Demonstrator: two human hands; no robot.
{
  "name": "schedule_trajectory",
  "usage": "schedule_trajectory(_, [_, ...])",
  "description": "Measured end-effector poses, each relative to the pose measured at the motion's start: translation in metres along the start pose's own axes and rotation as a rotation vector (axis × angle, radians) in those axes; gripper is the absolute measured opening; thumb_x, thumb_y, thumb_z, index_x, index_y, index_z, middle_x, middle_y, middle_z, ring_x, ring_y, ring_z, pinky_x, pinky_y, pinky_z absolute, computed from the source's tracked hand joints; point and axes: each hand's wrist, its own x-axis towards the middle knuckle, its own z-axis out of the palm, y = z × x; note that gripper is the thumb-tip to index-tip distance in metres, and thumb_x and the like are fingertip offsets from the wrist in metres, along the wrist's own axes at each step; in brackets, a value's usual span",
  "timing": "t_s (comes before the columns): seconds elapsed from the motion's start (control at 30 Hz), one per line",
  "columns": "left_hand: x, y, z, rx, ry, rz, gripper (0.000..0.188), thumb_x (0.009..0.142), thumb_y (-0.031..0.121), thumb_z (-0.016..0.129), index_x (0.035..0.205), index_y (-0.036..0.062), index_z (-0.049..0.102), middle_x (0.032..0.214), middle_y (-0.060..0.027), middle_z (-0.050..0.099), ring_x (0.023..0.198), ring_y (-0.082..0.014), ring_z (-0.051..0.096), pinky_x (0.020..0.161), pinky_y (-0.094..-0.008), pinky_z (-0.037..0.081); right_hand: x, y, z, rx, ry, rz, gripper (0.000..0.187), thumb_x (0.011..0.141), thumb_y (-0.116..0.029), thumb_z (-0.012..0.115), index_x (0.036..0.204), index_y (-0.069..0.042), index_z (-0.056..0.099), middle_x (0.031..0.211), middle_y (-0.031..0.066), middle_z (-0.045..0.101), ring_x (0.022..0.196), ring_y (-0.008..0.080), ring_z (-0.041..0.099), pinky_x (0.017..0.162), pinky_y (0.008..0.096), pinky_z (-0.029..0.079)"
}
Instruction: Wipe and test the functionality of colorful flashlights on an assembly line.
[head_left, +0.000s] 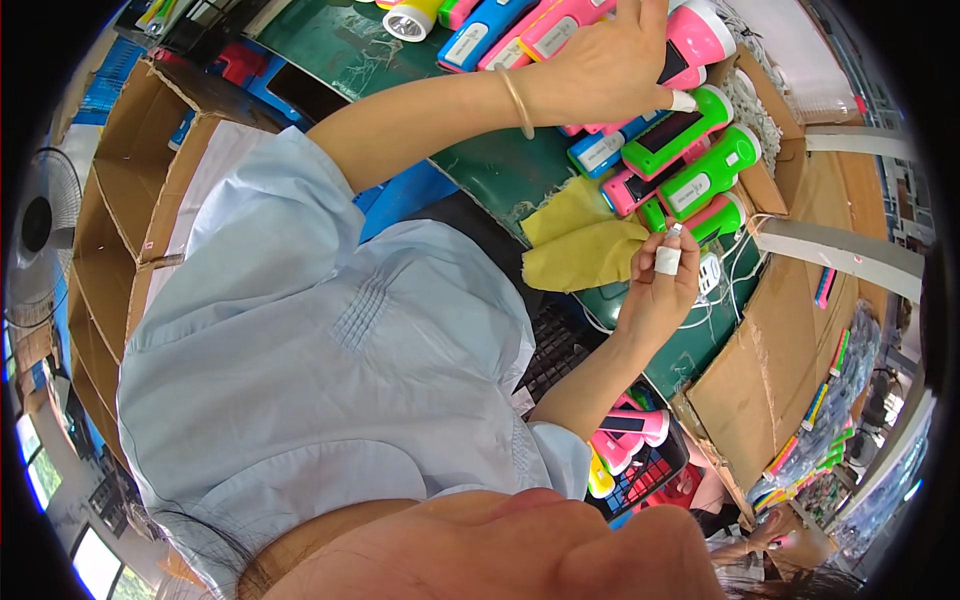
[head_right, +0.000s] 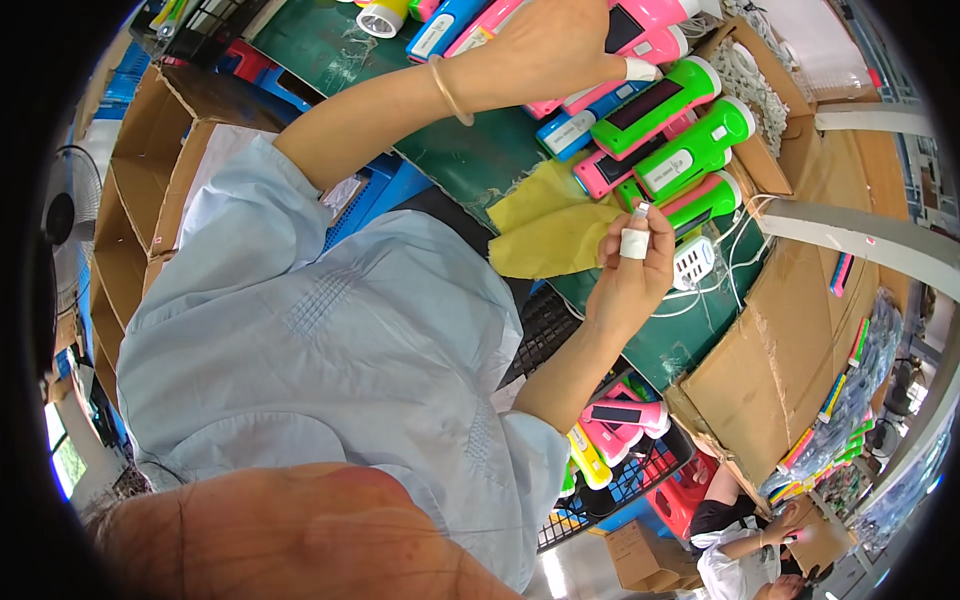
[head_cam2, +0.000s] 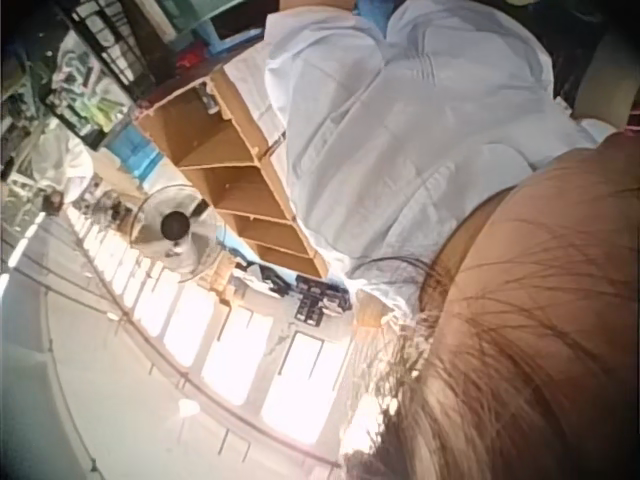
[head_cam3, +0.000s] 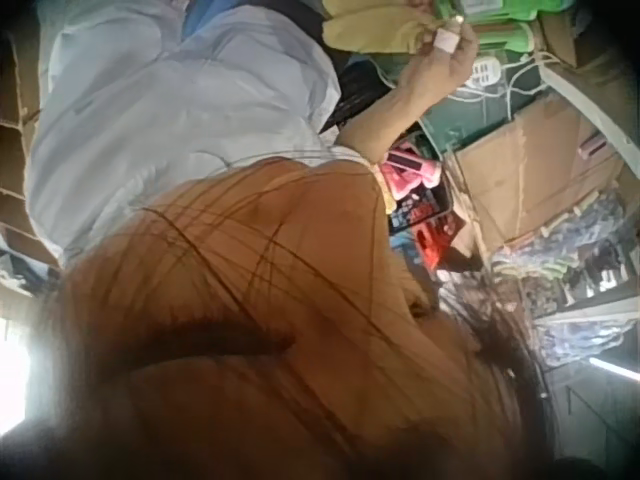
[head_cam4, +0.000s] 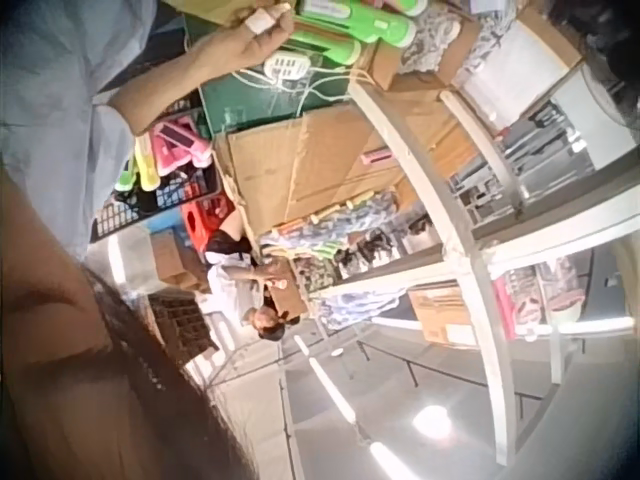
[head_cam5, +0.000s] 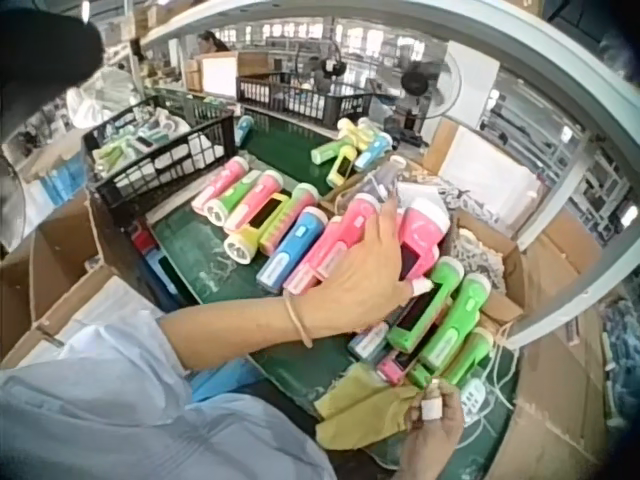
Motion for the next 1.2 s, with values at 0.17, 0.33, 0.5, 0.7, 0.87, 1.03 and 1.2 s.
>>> schedule_trajectory(0.17, [0.001, -0.028, 0.008, -0.932, -0.466, -0.445, 0.058, 0.082, 0.035, 0.06, 0.117, -0.0064, 0.041, 0.098, -0.0172, 0.058, 0.088, -0.0233, 0.059, 0.075, -0.0337, 0.049, 0.011, -0.002, 0.009, -0.058, 0.042, -0.082, 0.014, 0.079, -0.001, 0.063, 0.093, 0.003, 0.062, 0.083, 0.007, 0.061, 0.064, 0.0086, 0.053, 0.056, 0.0181, 0.039])
schedule_trajectory(0.33, [-0.039, -0.027, 0.023, -1.363, -0.566, -0.549, 0.042, 0.087, 0.034, 0.055, 0.111, 0.0009, 0.05, 0.097, -0.0083, 0.058, 0.085, -0.0148, 0.058, 0.073, -0.0288, 0.049, 0.004, -0.02, 0.046, -0.766, -0.063, -0.554, 0.012, 0.074, 0.0, 0.065, 0.086, 0.0, 0.062, 0.08, 0.0077, 0.059, 0.069, 0.0167, 0.059, 0.067, 0.0261, 0.048])
schedule_trajectory(0.5, [-0.054, -0.013, 0.031, -1.08, -0.418, -0.46, 0.04, 0.086, 0.038, 0.056, 0.103, 0.0025, 0.051, 0.087, -0.0072, 0.056, 0.075, -0.0108, 0.056, 0.065, -0.0254, 0.047, 0.009, -0.038, 0.038, -0.934, -0.411, -0.607, 0.018, 0.067, 0.006, 0.06, 0.084, -0.001, 0.06, 0.075, 0.0103, 0.057, 0.068, 0.0257, 0.057, 0.062, 0.0305, 0.046])
schedule_trajectory(0.7, [-0.052, -0.014, 0.038, -1.411, -0.432, -0.305, 0.061, 0.089, 0.052, 0.042, 0.12, 0.0002, 0.043, 0.092, -0.0073, 0.056, 0.08, -0.0149, 0.056, 0.072, -0.027, 0.048, -0.027, -0.032, 0.033, -0.743, -0.497, -0.472, 0.037, 0.064, 0.001, 0.069, 0.098, -0.005, 0.058, 0.081, 0.008, 0.053, 0.07, 0.0211, 0.053, 0.06, 0.0302, 0.044])
schedule_trajectory(0.87, [-0.062, -0.02, 0.061, -1.57, -0.323, -0.712, 0.051, 0.089, 0.049, 0.044, 0.112, 0.004, 0.049, 0.094, -0.0123, 0.061, 0.08, -0.0215, 0.063, 0.07, -0.0346, 0.053, -0.031, -0.01, 0.007, -0.774, -0.616, -1.08, 0.026, 0.057, -0.004, 0.065, 0.083, -0.002, 0.061, 0.077, 0.0065, 0.052, 0.069, 0.0232, 0.052, 0.056, 0.0313, 0.043])
schedule_trajectory(1.03, [-0.051, -0.01, 0.072, -1.714, -0.44, -0.411, 0.057, 0.09, 0.05, 0.04, 0.116, -0.0002, 0.044, 0.088, -0.0074, 0.052, 0.08, -0.0183, 0.051, 0.075, -0.0318, 0.044, -0.035, -0.018, 0.01, -0.741, -0.079, -0.722, 0.071, 0.053, -0.023, 0.077, 0.114, -0.004, 0.047, 0.094, 0.0119, 0.05, 0.08, 0.0311, 0.054, 0.064, 0.0382, 0.047])
schedule_trajectory(1.2, [-0.057, 0.014, 0.09, -1.341, -0.416, -0.133, 0.059, 0.087, 0.052, 0.043, 0.113, -0.001, 0.04, 0.092, -0.0102, 0.051, 0.089, -0.021, 0.051, 0.081, -0.0323, 0.042, -0.023, -0.005, 0.011, -0.458, 0.147, -0.254, 0.044, 0.06, -0.025, 0.072, 0.087, 0.004, 0.054, 0.081, 0.0199, 0.055, 0.077, 0.0352, 0.057, 0.067, 0.0393, 0.046])
